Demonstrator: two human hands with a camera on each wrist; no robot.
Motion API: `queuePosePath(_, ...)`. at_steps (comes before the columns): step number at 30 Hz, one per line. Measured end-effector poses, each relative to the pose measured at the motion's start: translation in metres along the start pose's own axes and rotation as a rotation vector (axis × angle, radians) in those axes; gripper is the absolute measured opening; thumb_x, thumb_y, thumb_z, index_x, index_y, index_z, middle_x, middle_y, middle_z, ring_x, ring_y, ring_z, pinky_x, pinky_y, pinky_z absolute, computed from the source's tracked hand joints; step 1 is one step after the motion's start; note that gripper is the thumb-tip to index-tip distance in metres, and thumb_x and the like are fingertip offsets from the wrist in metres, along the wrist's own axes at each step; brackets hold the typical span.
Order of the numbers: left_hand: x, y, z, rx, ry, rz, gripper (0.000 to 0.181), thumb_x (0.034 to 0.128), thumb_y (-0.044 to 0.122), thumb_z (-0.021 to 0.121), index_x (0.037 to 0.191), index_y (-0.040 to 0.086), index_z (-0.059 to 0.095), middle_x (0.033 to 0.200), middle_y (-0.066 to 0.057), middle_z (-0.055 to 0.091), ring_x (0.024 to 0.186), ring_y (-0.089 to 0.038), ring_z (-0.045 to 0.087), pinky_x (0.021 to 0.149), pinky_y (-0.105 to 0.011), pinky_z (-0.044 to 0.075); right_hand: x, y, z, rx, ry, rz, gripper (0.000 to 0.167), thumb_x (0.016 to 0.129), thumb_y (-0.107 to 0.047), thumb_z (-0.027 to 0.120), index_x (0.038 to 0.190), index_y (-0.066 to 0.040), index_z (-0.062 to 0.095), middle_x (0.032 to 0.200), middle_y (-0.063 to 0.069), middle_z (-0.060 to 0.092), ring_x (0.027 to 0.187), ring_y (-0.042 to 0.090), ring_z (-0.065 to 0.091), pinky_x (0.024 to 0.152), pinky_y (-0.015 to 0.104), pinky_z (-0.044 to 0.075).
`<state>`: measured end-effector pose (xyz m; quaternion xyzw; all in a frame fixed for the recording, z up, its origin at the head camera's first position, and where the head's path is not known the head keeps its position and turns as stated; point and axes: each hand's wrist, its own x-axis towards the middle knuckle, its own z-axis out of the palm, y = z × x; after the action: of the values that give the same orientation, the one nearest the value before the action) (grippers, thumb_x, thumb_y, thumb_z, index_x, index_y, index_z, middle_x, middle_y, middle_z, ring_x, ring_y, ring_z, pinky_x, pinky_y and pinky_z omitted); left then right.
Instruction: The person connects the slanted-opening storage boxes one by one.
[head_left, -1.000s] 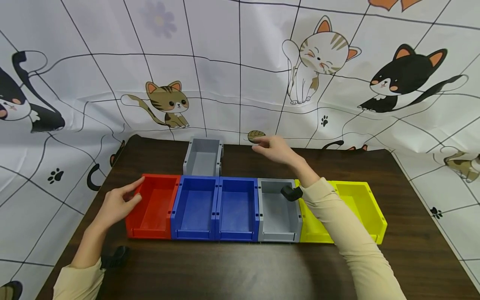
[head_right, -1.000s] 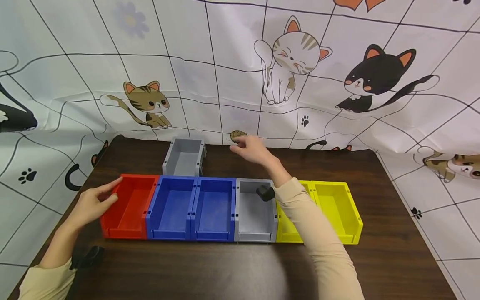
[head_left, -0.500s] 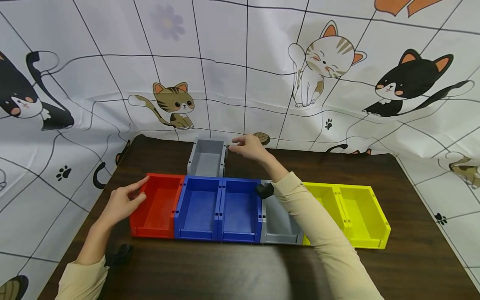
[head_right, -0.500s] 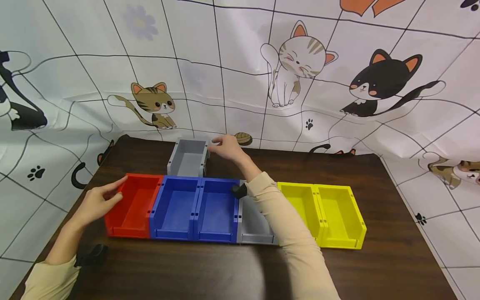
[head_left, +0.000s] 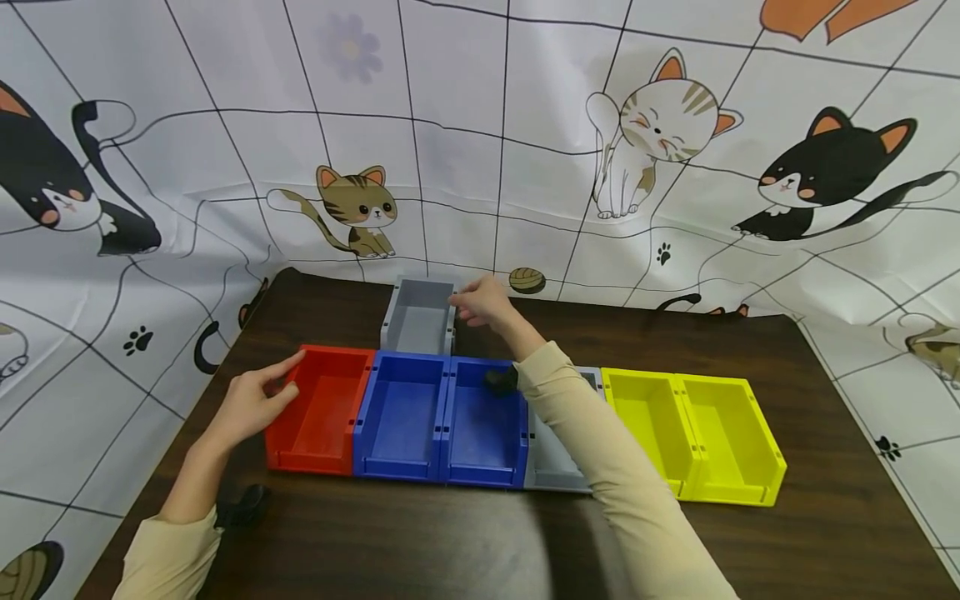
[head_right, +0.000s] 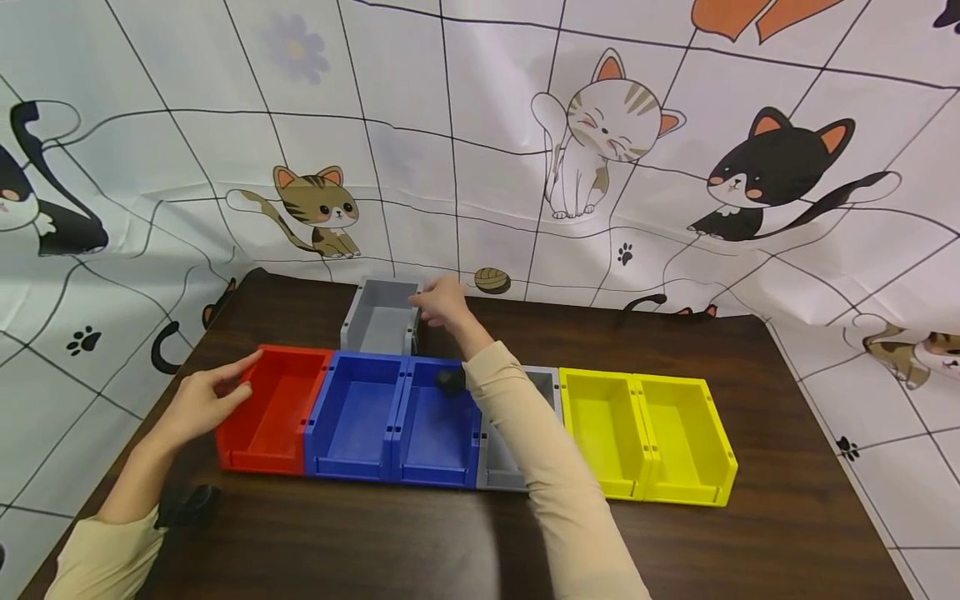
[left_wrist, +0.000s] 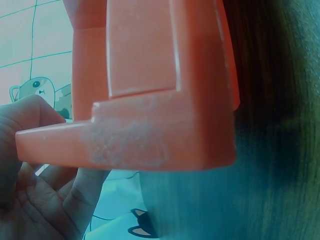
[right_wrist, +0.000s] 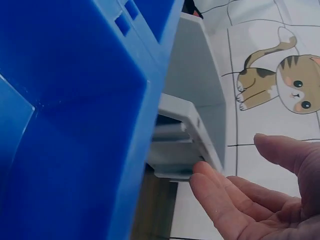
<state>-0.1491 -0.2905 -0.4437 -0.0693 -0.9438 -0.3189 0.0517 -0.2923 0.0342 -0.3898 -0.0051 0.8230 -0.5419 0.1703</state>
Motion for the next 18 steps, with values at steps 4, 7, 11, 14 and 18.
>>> queuePosePath(4, 0.000, 0.001, 0.000, -0.001, -0.004, -0.008, 0.048, 0.0865, 0.001, 0.058, 0.134, -0.002, 0.049, 0.067, -0.007, 0.045, 0.056, -0.017, 0.039, 0.043, -0.023, 0.035, 0.002, -0.002, 0.005, 0.007, -0.015, 0.063, 0.040, 0.088, -0.012, 0.065, 0.121, 0.009, 0.056, 0.097, 0.024, 0.063, 0.085, 0.030, 0.064, 0.079, 0.043, 0.054)
queuePosePath(7, 0.000, 0.002, -0.001, -0.014, -0.007, -0.008, 0.048, 0.0873, 0.001, 0.057, 0.134, -0.002, 0.048, 0.079, -0.016, 0.054, 0.057, -0.018, 0.040, 0.043, -0.024, 0.035, 0.004, -0.004, 0.008, -0.005, -0.030, 0.108, 0.041, 0.087, -0.011, 0.065, 0.120, 0.010, 0.055, 0.100, 0.023, 0.063, 0.089, 0.032, 0.064, 0.077, 0.043, 0.054)
queuePosePath(11, -0.001, 0.003, -0.002, -0.033, -0.016, -0.010, 0.048, 0.0885, 0.002, 0.057, 0.135, -0.003, 0.047, 0.100, -0.026, 0.056, 0.059, -0.019, 0.042, 0.044, -0.024, 0.036, 0.006, -0.005, 0.011, -0.040, -0.051, 0.151, 0.045, 0.087, -0.011, 0.066, 0.123, 0.011, 0.050, 0.107, 0.025, 0.063, 0.093, 0.035, 0.064, 0.073, 0.041, 0.055)
queuePosePath(14, -0.001, 0.003, -0.002, -0.035, -0.022, -0.019, 0.048, 0.0888, 0.002, 0.057, 0.135, -0.002, 0.047, 0.104, -0.028, 0.056, 0.061, -0.020, 0.044, 0.044, -0.024, 0.038, 0.009, -0.005, 0.013, -0.076, -0.061, 0.168, 0.045, 0.087, -0.011, 0.066, 0.122, 0.011, 0.049, 0.110, 0.025, 0.062, 0.095, 0.035, 0.064, 0.073, 0.040, 0.055)
queuePosePath(18, -0.001, 0.002, -0.003, -0.039, -0.029, -0.031, 0.048, 0.0888, 0.003, 0.058, 0.135, -0.001, 0.047, 0.114, -0.033, 0.055, 0.067, -0.024, 0.050, 0.047, -0.024, 0.043, 0.013, -0.004, 0.017, -0.105, -0.055, 0.179, 0.042, 0.086, -0.008, 0.066, 0.120, 0.009, 0.050, 0.110, 0.025, 0.061, 0.095, 0.035, 0.063, 0.072, 0.039, 0.056)
